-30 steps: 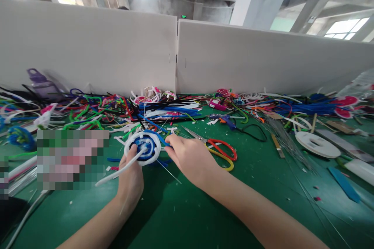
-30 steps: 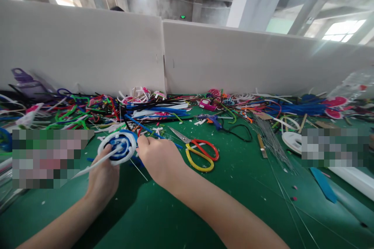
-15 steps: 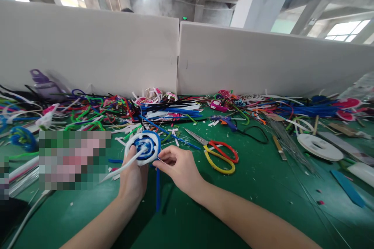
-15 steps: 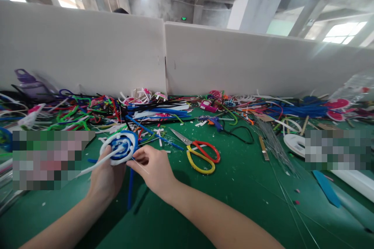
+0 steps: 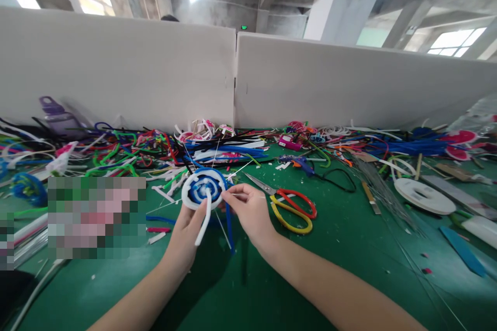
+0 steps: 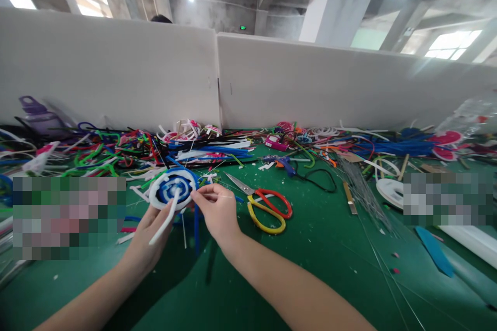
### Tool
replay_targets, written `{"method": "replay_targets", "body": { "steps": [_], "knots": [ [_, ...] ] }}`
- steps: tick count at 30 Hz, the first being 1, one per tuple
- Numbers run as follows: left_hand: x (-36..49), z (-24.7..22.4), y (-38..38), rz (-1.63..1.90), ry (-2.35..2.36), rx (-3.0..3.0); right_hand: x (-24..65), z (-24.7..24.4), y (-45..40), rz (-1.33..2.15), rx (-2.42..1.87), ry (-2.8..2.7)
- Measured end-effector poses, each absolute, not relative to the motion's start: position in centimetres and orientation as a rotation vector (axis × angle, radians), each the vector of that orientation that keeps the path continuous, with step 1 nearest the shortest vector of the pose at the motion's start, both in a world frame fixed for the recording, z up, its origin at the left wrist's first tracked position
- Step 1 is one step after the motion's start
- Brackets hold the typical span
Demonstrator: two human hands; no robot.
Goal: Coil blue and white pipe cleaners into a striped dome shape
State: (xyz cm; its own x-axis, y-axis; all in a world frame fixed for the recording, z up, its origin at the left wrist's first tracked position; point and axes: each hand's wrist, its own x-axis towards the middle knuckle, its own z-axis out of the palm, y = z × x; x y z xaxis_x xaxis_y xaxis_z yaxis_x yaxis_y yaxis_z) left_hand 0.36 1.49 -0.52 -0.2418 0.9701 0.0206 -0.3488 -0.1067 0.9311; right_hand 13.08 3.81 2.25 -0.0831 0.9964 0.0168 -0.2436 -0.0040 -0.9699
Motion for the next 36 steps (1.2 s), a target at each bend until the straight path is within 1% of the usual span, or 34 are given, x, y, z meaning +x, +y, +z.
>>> {"method": "replay_targets", "body": {
  "steps": [5, 8, 16, 21, 29, 36],
  "knots": [
    [0.0, 0.1, 1.6, 1.512, 1.028, 1.133, 15.0, 3.6, 5.7, 1.324, -0.965, -1.192],
    [-0.2, 0.1, 1.5, 1.461, 1.004, 1.2, 16.4, 4.7, 6.5, 1.259, -0.97, -1.247],
    [-0.6, 0.4, 1.8, 1.515, 0.924, 1.001, 19.0, 6.7, 7.4, 1.158, -1.033, -1.51],
    [-0.7, 0.9, 1.9, 1.478, 0.815, 0.869, 20.0, 7.6, 7.1, 1.102, -0.982, -1.698],
    [-0.4, 1.2, 0.8, 1.34, 0.872, 0.856, 20.2, 8.7, 6.0, 1.283, -0.908, -1.848],
    [-0.3, 1.3, 0.6, 1.227, 0.899, 0.755, 19.5, 8.5, 5.6, 1.371, -0.865, -1.821]
  ]
}}
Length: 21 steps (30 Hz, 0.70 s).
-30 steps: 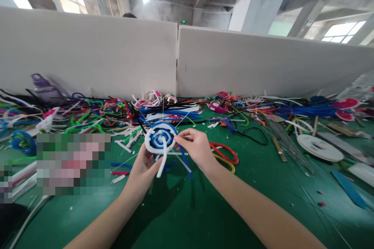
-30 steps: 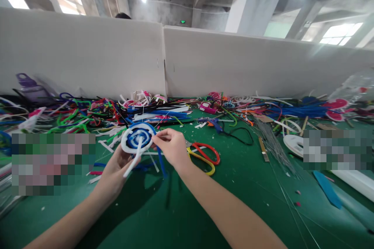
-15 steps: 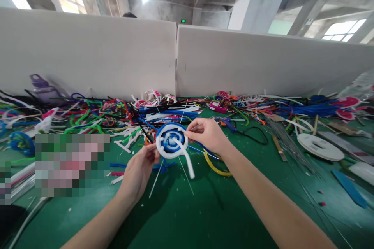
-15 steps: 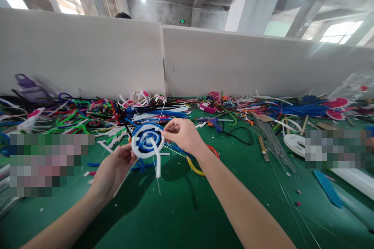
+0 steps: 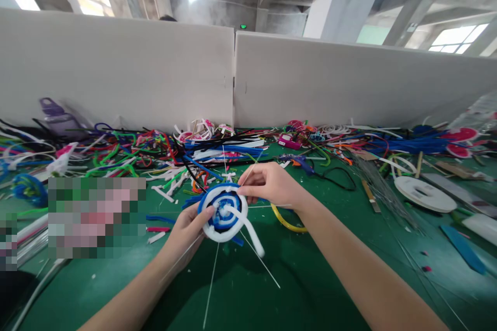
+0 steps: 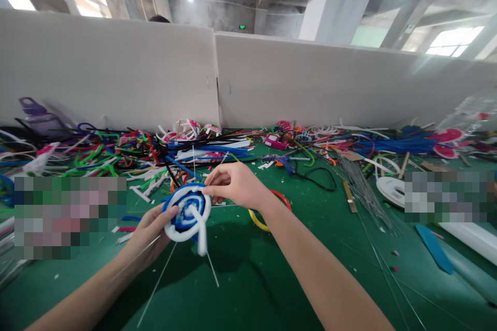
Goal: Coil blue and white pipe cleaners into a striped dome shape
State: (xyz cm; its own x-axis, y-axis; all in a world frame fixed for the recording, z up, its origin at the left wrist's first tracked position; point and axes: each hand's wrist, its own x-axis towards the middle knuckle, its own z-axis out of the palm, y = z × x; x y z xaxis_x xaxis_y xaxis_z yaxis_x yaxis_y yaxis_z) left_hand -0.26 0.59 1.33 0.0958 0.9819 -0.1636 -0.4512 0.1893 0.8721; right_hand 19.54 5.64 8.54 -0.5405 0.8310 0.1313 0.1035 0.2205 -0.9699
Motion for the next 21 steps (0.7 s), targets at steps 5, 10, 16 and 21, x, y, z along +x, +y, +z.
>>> {"method": "replay_targets", "body": {
  "steps": [5, 10, 16, 21],
  "knots": [
    [-0.2, 1.6, 0.7, 1.302, 0.91, 0.634, 19.8, 8.4, 6.1, 1.235, -1.03, -1.789],
    [-0.2, 1.6, 1.0, 1.363, 0.974, 0.596, 20.6, 9.1, 6.2, 1.153, -1.015, -1.938],
    [-0.2, 1.3, 1.4, 1.406, 1.045, 0.695, 21.3, 9.9, 6.0, 0.962, -1.06, -2.132],
    [-0.3, 0.8, 1.7, 1.361, 1.153, 0.843, 21.9, 10.4, 6.0, 0.875, -1.084, -2.252]
  ]
}}
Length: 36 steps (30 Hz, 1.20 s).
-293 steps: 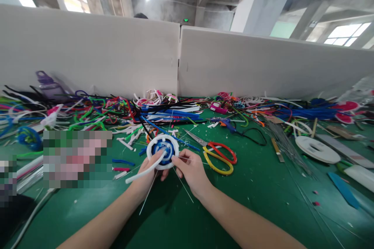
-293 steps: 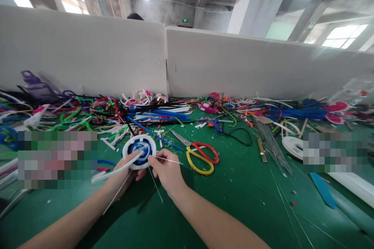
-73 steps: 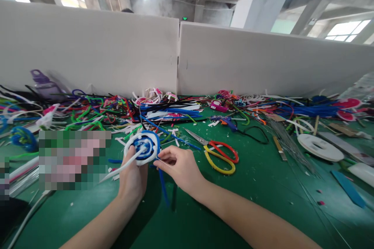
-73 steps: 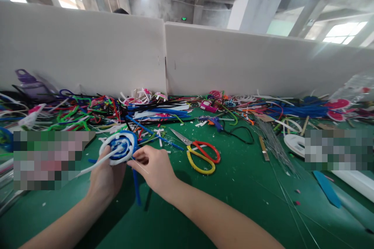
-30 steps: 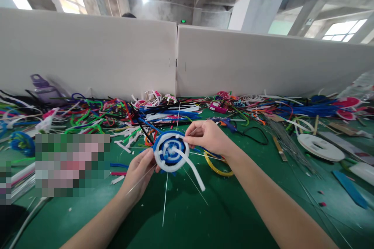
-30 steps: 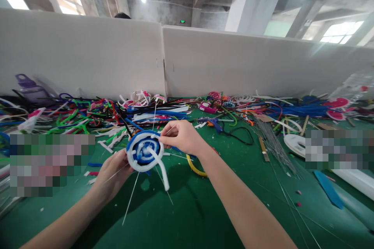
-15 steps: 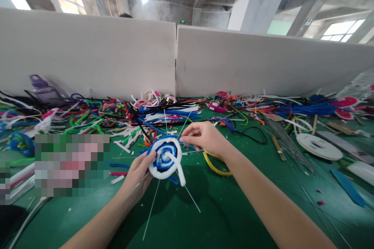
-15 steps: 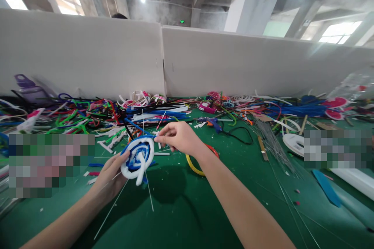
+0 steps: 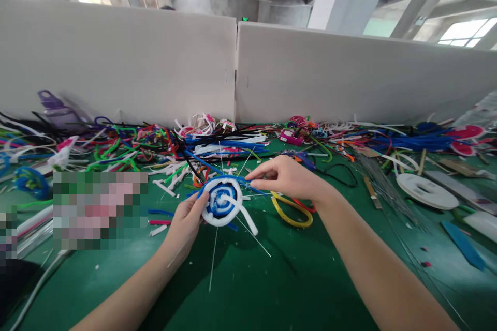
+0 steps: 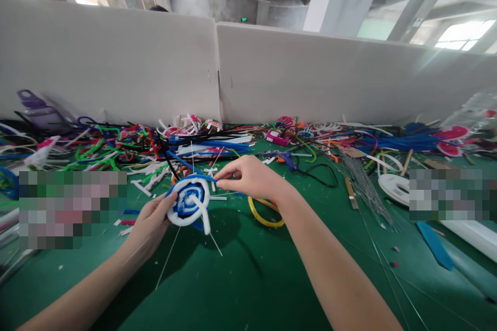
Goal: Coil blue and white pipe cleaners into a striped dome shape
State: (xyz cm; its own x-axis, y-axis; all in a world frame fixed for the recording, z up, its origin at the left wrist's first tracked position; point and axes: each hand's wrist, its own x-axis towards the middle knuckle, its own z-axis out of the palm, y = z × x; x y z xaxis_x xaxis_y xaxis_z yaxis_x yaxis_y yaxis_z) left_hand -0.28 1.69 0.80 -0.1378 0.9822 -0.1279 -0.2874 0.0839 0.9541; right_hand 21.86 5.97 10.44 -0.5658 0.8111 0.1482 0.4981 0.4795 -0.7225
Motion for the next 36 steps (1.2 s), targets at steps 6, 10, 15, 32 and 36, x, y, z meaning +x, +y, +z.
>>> {"method": "replay_targets", "body": {
  "steps": [6, 10, 15, 32, 36],
  "knots": [
    [-0.4, 1.1, 1.0, 1.267, 1.268, 1.203, 21.9, 10.4, 5.7, 0.779, -1.068, -2.377],
    [-0.5, 1.0, 0.8, 1.303, 1.398, 1.4, 20.1, 9.6, 4.8, 0.473, -1.103, -2.48],
    [-0.8, 0.5, 1.3, 1.401, 1.423, 1.25, 18.4, 8.7, 4.1, 0.126, -1.096, -2.544],
    [-0.7, 1.3, 1.9, 1.786, 1.017, 0.62, 17.4, 5.9, 5.3, 0.814, -0.877, -2.053],
    [-0.6, 1.3, 1.7, 1.727, 0.95, 0.635, 16.5, 4.4, 5.3, 1.059, -0.867, -1.902]
  ]
}}
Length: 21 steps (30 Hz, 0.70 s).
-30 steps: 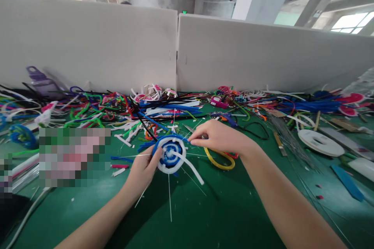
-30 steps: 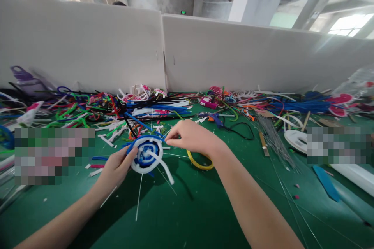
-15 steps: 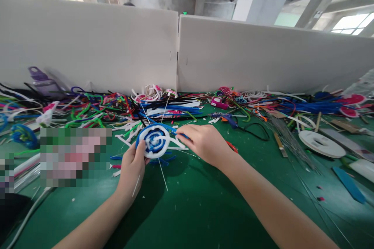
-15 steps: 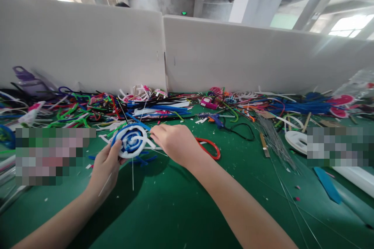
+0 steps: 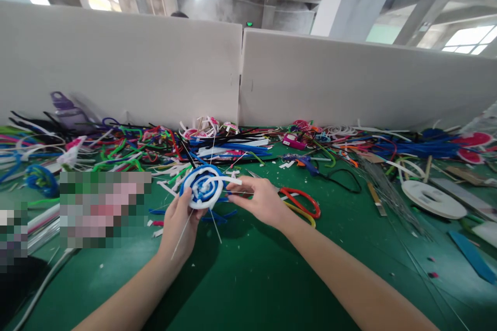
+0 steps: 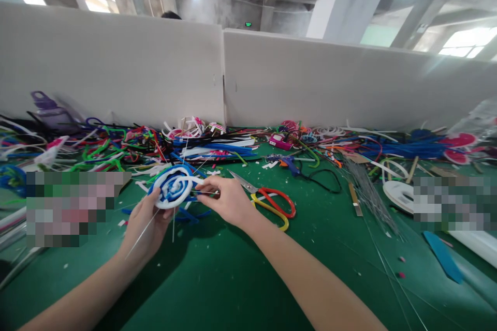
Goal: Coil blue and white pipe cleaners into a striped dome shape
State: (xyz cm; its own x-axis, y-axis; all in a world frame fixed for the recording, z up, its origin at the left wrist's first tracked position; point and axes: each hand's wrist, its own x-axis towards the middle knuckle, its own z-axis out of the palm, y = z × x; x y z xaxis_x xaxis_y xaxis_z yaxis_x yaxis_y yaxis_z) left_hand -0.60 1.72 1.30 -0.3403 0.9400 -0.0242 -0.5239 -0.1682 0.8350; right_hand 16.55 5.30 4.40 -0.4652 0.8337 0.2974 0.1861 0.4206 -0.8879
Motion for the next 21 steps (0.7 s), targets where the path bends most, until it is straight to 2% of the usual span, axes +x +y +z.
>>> {"method": "replay_targets", "body": {
  "steps": [7, 21],
  "knots": [
    [-0.5, 1.0, 1.6, 1.676, 0.916, 0.72, 15.5, 2.6, 5.5, 1.373, -0.794, -1.571],
    [-0.1, 0.7, 1.3, 1.69, 1.013, 0.955, 14.9, 2.5, 5.1, 1.339, -0.806, -1.414]
  ]
}}
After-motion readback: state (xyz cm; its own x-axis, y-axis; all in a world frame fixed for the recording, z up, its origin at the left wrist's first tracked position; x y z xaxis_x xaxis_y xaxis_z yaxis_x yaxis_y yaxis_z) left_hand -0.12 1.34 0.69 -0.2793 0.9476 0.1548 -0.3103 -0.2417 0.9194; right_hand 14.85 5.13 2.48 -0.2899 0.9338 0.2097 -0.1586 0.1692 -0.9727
